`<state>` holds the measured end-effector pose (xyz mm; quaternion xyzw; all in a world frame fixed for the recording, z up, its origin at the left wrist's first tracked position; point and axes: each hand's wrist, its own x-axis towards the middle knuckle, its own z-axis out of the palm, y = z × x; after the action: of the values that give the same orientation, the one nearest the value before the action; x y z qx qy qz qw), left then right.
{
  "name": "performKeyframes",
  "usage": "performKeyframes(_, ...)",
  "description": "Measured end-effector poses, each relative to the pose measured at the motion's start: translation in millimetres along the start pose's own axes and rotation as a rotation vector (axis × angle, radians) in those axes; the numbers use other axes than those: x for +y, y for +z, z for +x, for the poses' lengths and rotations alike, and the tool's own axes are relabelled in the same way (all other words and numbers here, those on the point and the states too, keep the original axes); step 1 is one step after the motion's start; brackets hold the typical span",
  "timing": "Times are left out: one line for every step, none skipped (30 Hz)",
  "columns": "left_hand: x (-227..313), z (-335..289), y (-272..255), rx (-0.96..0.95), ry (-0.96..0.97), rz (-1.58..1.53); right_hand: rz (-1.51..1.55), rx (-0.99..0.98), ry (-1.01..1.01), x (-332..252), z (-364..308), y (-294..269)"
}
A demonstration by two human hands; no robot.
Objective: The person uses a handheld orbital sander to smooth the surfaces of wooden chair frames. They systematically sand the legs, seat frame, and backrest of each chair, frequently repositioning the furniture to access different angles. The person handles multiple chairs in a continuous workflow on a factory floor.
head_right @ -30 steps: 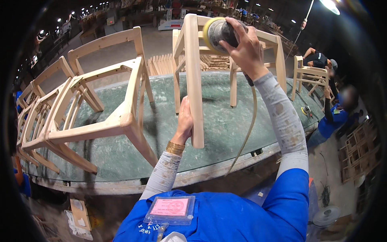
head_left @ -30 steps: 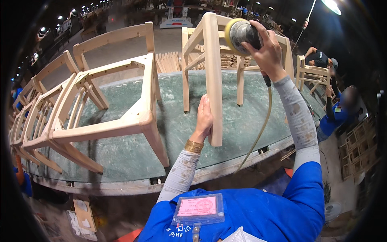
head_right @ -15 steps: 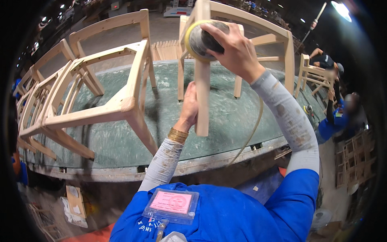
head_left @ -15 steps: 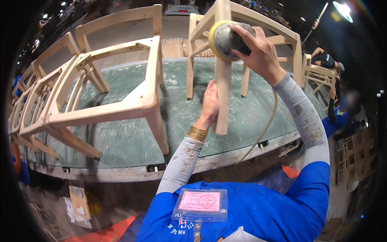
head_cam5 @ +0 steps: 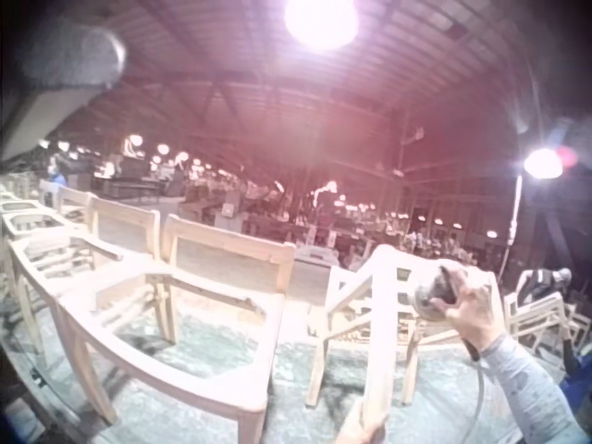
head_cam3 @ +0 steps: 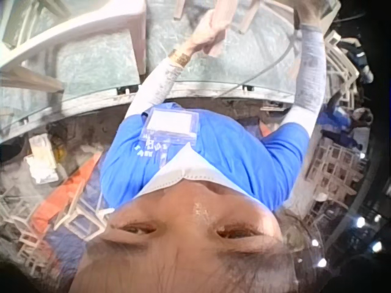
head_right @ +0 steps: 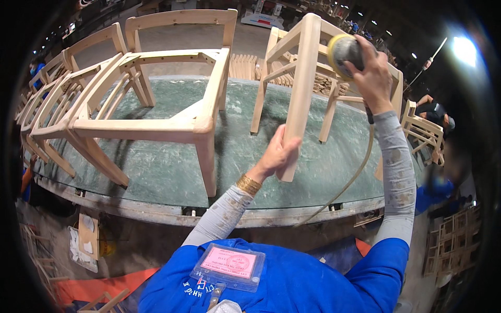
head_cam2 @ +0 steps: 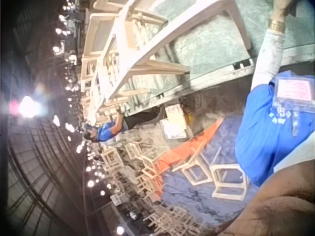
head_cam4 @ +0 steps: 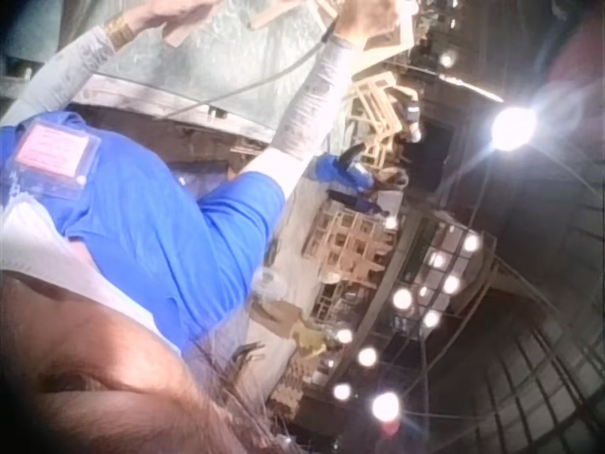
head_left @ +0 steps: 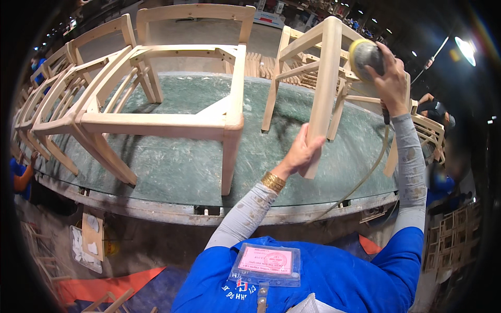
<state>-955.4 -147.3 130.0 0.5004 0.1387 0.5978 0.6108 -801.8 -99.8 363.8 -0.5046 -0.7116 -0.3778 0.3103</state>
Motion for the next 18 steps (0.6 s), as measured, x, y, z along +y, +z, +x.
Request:
performKeyframes(0, -5, 2, -0.011, -0.004, -0.009, -0.007, -0.007, 0.032, 6, 0, -5)
performKeyframes(1, -8, 0, -0.022, -0.089, -0.047, 0.007, 0.024, -0.009, 10, -3, -7)
performKeyframes(2, -11, 0, -0.029, -0.086, -0.045, 0.056, 0.015, -0.011, 14, -7, -7)
performKeyframes(2, -13, -1, -0.032, -0.080, -0.038, 0.110, 0.009, -0.014, 10, -9, -10)
performKeyframes(3, -15, -2, -0.037, -0.075, -0.033, 0.163, 0.001, -0.016, 6, -11, -14)
performKeyframes(3, -18, -3, -0.029, -0.084, -0.039, 0.218, -0.038, 0.001, 2, -14, -16)
performKeyframes(2, -21, -3, -0.024, -0.092, -0.051, 0.224, -0.054, -0.012, -4, -16, -19)
performKeyframes(1, -23, -3, -0.020, -0.099, -0.064, 0.229, -0.070, -0.024, -10, -19, -20)
performKeyframes(0, -24, -4, -0.019, -0.099, -0.081, 0.233, -0.088, -0.036, -15, -20, -20)
performKeyframes(-1, -24, -5, -0.020, -0.097, -0.097, 0.246, -0.057, -0.088, -19, -21, -19)
performKeyframes(-2, -23, -5, -0.020, -0.094, -0.113, 0.241, -0.072, -0.081, -22, -24, -20)
performKeyframes(-4, -22, -3, -0.022, -0.088, -0.102, 0.225, -0.070, -0.109, -25, -25, -22)
performKeyframes(-5, -22, -3, -0.020, -0.081, -0.088, 0.214, -0.069, -0.137, -29, -25, -23)
performKeyframes(-6, -23, -4, -0.018, -0.074, -0.074, 0.215, -0.088, -0.151, -34, -25, -24)
performKeyframes(-7, -23, -4, -0.021, -0.078, -0.087, 0.217, -0.108, -0.165, -38, -24, -25)
performKeyframes(-8, -22, -5, -0.026, -0.083, -0.098, 0.219, -0.126, -0.178, -42, -23, -26)
performKeyframes(-8, -21, -5, -0.030, -0.087, -0.109, 0.213, -0.163, -0.192, -47, -23, -25)
performKeyframes(-8, -21, -6, -0.031, -0.082, -0.088, 0.209, -0.199, -0.208, -54, -23, -23)
